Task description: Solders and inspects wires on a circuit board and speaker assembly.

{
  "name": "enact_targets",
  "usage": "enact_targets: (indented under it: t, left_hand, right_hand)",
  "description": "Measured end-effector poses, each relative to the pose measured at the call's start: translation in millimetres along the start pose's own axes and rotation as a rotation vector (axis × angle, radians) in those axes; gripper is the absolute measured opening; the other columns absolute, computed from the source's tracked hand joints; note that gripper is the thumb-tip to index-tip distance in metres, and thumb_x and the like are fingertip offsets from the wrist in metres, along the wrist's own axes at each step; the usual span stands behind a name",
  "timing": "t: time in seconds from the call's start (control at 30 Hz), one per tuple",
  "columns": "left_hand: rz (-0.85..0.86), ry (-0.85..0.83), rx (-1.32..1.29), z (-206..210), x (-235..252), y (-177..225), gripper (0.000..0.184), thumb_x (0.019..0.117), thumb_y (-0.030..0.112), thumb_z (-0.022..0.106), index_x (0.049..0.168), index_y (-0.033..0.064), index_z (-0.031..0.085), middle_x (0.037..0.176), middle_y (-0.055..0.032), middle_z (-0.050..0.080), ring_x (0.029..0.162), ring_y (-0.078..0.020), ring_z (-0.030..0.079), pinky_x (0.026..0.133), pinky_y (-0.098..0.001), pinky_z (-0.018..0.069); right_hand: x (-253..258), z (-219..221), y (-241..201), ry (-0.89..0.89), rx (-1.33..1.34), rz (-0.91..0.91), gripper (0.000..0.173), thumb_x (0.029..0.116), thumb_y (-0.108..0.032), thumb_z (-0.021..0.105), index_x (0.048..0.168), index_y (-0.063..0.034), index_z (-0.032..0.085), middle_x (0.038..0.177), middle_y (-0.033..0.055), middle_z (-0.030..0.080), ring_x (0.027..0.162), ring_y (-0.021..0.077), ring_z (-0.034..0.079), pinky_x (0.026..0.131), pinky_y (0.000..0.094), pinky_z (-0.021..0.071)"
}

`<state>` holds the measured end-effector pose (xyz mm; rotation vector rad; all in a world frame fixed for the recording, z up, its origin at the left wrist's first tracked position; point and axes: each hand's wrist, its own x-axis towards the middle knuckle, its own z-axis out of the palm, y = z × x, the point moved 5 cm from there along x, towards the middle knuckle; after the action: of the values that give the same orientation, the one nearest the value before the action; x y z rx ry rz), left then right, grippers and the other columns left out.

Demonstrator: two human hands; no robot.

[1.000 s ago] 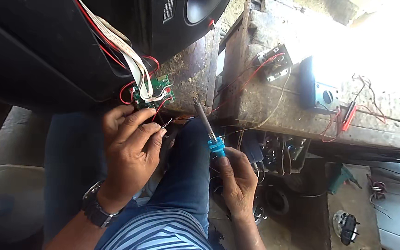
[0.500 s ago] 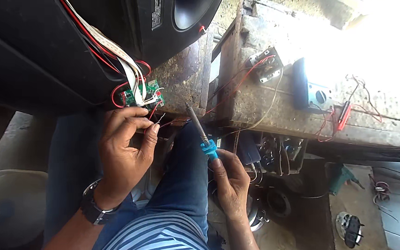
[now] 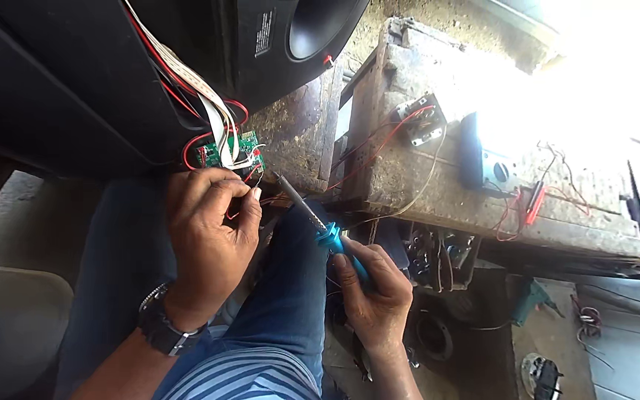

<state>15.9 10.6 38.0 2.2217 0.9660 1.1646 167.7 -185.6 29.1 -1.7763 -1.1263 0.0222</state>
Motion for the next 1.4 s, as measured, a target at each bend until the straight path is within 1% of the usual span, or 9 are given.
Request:
enact_targets:
  t: [0.27, 0.57, 0.67, 0.9, 1.03, 1.13, 1.2, 1.3, 1.4]
  left_hand:
    - [-0.004, 0.042, 0.011, 3, 0, -1, 0.013, 0.0948, 0.020, 0.071, 0.096, 0.0078, 0.076, 0.111, -0.0077, 0.069, 0.112, -0.0243, 0.059, 0.095, -0.0409, 0.0462]
    - [0.006, 0.044, -0.003, 3, -1, -3, 0.013, 0.0943, 0.019, 0.071, 0.096, 0.0065, 0.076, 0.111, -0.0087, 0.069, 0.111, -0.0246, 0.059, 0.095, -0.0402, 0.0462]
    - [0.011, 0.043, -0.005, 2, 0, -2, 0.014, 0.0943, 0.019, 0.071, 0.096, 0.0066, 0.076, 0.110, -0.0085, 0.069, 0.110, -0.0245, 0.059, 0.094, -0.0399, 0.0462]
    - [0.025, 0.048, -0.017, 2, 1, -2, 0.014, 0.0940, 0.019, 0.071, 0.096, 0.0058, 0.076, 0.111, -0.0094, 0.070, 0.112, -0.0253, 0.060, 0.095, -0.0405, 0.0465]
    - [0.026, 0.048, -0.017, 2, 1, -3, 0.013, 0.0941, 0.018, 0.071, 0.096, 0.0057, 0.076, 0.111, -0.0094, 0.069, 0.111, -0.0256, 0.059, 0.095, -0.0407, 0.0462]
    - [0.023, 0.047, -0.010, 3, 1, -3, 0.013, 0.0942, 0.018, 0.071, 0.096, 0.0062, 0.076, 0.110, -0.0090, 0.069, 0.110, -0.0253, 0.059, 0.094, -0.0408, 0.0464]
    - [0.025, 0.050, -0.008, 3, 1, -3, 0.013, 0.0944, 0.019, 0.071, 0.096, 0.0065, 0.076, 0.110, -0.0090, 0.069, 0.109, -0.0251, 0.060, 0.093, -0.0405, 0.0466]
    - [0.026, 0.054, -0.008, 3, 1, -3, 0.013, 0.0944, 0.018, 0.071, 0.095, 0.0063, 0.076, 0.110, -0.0091, 0.069, 0.109, -0.0254, 0.060, 0.093, -0.0406, 0.0465]
    - [0.023, 0.055, -0.008, 3, 1, -4, 0.013, 0.0939, 0.018, 0.071, 0.095, 0.0062, 0.076, 0.109, -0.0093, 0.069, 0.108, -0.0253, 0.059, 0.093, -0.0405, 0.0462]
  right_hand:
    - [11, 3, -3, -0.014, 0.005, -0.050, 0.021, 0.0925, -0.008, 0.073, 0.110, 0.0029, 0.077, 0.094, 0.0078, 0.070, 0.082, 0.0080, 0.067, 0.072, 0.0200, 0.0593]
    - [13, 5, -3, -0.026, 0.001, -0.049, 0.021, 0.0917, -0.008, 0.073, 0.109, 0.0024, 0.077, 0.093, 0.0076, 0.070, 0.083, 0.0083, 0.067, 0.073, 0.0202, 0.0592]
    - [14, 6, -3, -0.038, -0.008, -0.037, 0.021, 0.0929, -0.009, 0.072, 0.109, 0.0025, 0.077, 0.093, 0.0071, 0.071, 0.081, 0.0074, 0.066, 0.072, 0.0198, 0.0587]
    - [15, 6, -4, -0.086, -0.032, -0.007, 0.021, 0.0971, -0.011, 0.067, 0.111, 0.0016, 0.076, 0.092, 0.0057, 0.072, 0.078, 0.0053, 0.066, 0.068, 0.0190, 0.0577]
    - [15, 6, -6, -0.050, -0.081, -0.043, 0.020, 0.0941, -0.011, 0.071, 0.109, 0.0005, 0.077, 0.093, 0.0064, 0.071, 0.081, 0.0064, 0.066, 0.070, 0.0190, 0.0576]
    - [13, 7, -8, -0.031, -0.104, -0.070, 0.019, 0.0908, -0.009, 0.074, 0.107, -0.0006, 0.078, 0.092, 0.0064, 0.069, 0.081, 0.0069, 0.065, 0.068, 0.0184, 0.0564]
    - [14, 7, -7, -0.031, -0.090, -0.072, 0.019, 0.0902, -0.008, 0.075, 0.107, 0.0000, 0.078, 0.092, 0.0066, 0.069, 0.080, 0.0071, 0.065, 0.067, 0.0185, 0.0565]
    - [14, 5, -5, -0.012, -0.061, -0.066, 0.020, 0.0916, -0.008, 0.073, 0.108, 0.0024, 0.077, 0.093, 0.0069, 0.070, 0.082, 0.0078, 0.066, 0.071, 0.0195, 0.0584]
    - [14, 4, -2, -0.025, 0.003, -0.041, 0.021, 0.0946, -0.009, 0.070, 0.109, 0.0048, 0.075, 0.093, 0.0081, 0.071, 0.078, 0.0074, 0.067, 0.068, 0.0201, 0.0593]
